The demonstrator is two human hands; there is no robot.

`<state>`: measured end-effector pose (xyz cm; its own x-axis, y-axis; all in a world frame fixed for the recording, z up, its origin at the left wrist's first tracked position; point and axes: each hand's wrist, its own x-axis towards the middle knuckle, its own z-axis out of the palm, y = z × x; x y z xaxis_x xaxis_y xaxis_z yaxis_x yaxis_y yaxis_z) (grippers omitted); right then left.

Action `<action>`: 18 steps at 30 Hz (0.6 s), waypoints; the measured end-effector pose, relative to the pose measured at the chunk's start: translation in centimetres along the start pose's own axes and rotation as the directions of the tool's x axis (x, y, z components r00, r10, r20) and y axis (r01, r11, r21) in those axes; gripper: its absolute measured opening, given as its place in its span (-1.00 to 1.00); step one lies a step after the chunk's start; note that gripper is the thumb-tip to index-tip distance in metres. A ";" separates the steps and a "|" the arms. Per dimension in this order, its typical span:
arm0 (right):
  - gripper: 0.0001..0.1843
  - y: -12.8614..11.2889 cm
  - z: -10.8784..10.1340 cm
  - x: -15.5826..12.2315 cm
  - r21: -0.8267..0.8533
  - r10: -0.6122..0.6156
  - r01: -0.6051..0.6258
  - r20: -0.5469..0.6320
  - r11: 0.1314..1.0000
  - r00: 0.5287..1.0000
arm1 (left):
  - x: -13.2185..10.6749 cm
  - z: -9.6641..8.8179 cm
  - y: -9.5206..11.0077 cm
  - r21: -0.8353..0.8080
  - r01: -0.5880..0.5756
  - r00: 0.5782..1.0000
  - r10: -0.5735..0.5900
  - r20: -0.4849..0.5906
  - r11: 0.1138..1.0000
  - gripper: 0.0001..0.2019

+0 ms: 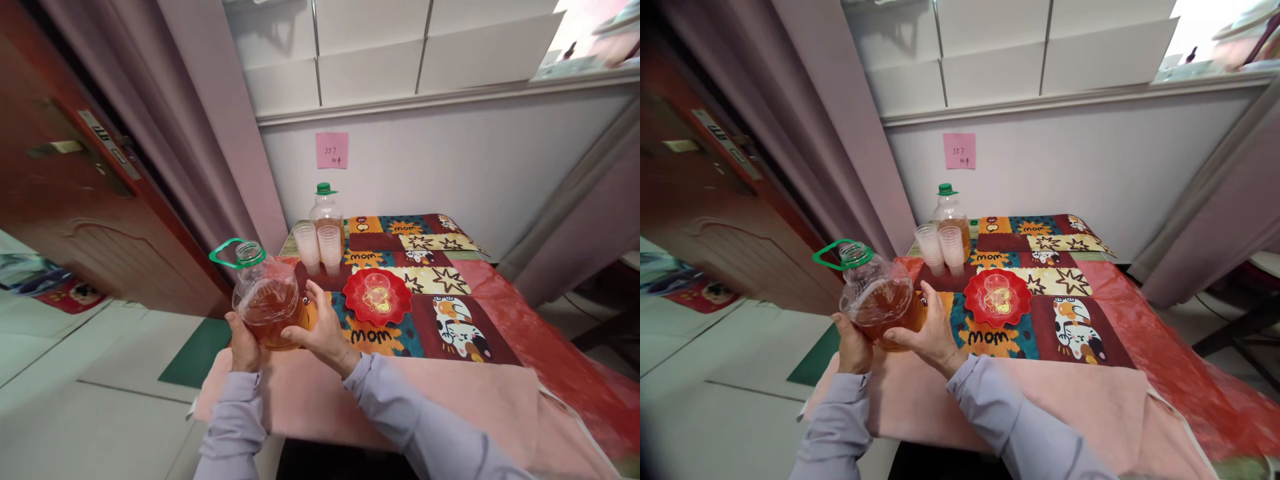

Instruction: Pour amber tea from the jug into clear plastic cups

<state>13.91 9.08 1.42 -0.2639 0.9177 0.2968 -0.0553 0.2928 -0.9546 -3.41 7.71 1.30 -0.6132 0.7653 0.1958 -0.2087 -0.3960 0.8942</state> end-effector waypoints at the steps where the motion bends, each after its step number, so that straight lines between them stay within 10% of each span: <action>1: 0.40 -0.1 0.3 0.2 0.022 0.007 -0.007 -0.008 1.000 1.000 | 0.0 0.0 0.0 0.005 -0.011 1.000 0.011 0.011 1.000 0.00; 18: 0.50 0.0 -0.1 1.4 0.230 -0.017 0.050 -0.143 0.972 0.990 | -1.2 0.1 1.1 0.317 -0.210 0.946 0.109 0.307 0.925 -0.08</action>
<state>13.65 10.41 1.88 -0.1226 0.9416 0.3135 -0.2881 0.2685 -0.9192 -2.89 6.38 2.11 -0.3691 0.8359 0.4063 0.1766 -0.3661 0.9137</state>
